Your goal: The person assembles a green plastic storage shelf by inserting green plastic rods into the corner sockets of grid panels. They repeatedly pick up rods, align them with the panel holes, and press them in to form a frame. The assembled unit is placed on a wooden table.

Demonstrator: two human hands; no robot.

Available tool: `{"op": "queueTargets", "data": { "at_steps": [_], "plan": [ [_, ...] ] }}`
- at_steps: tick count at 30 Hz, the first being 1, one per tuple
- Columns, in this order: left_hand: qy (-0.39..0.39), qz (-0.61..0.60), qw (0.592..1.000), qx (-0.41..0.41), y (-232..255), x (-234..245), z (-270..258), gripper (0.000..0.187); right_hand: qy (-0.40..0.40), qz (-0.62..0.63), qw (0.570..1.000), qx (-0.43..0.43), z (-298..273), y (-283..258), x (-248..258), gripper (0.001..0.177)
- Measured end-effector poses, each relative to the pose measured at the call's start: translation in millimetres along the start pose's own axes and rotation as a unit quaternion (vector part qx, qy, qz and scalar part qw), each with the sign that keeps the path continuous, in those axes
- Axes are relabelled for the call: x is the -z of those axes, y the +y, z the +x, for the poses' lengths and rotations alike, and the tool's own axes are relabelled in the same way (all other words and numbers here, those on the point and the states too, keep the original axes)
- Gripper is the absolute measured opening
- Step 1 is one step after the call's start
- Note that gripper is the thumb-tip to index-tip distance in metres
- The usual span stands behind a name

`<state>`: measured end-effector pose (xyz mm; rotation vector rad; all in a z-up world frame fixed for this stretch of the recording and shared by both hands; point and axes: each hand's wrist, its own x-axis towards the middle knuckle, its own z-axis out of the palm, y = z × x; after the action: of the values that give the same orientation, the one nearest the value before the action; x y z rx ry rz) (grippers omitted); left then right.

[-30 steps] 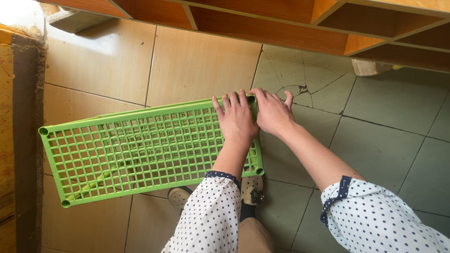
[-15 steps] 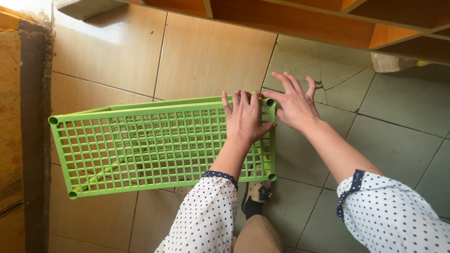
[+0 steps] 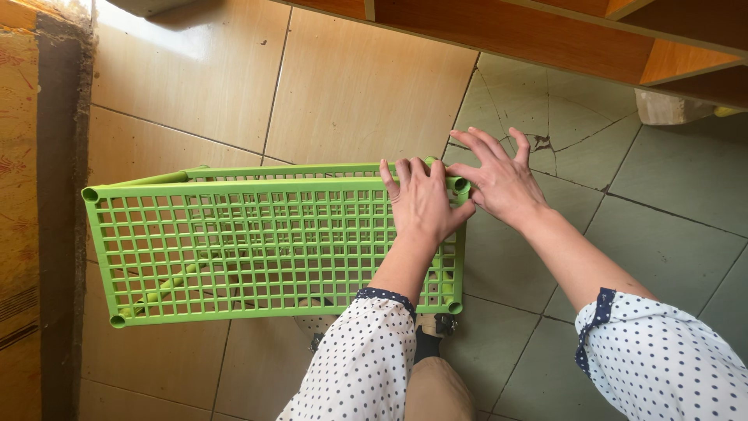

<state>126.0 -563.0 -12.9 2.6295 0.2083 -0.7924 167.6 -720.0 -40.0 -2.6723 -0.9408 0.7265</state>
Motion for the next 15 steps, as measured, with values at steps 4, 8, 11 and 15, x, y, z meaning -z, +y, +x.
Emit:
{"op": "queueTargets", "data": {
  "at_steps": [4,8,11,15],
  "plan": [
    [0.004,-0.039,0.999,0.036,-0.1,-0.5,5.4,0.081,0.013,-0.015,1.0,0.011,8.1,-1.8,-2.0,0.053],
    [0.01,-0.049,0.996,0.067,3.7,-2.8,10.5,0.079,0.02,-0.04,0.999,0.022,12.5,-4.5,-3.0,0.05],
    [0.015,-0.068,0.994,0.083,3.4,-3.9,13.1,0.075,0.027,-0.066,0.997,0.029,16.6,-5.6,-2.7,0.048],
    [0.027,-0.079,0.993,0.08,1.8,-7.2,12.6,0.075,0.032,-0.079,0.996,0.029,15.4,-6.9,-4.0,0.047]
  ]
}}
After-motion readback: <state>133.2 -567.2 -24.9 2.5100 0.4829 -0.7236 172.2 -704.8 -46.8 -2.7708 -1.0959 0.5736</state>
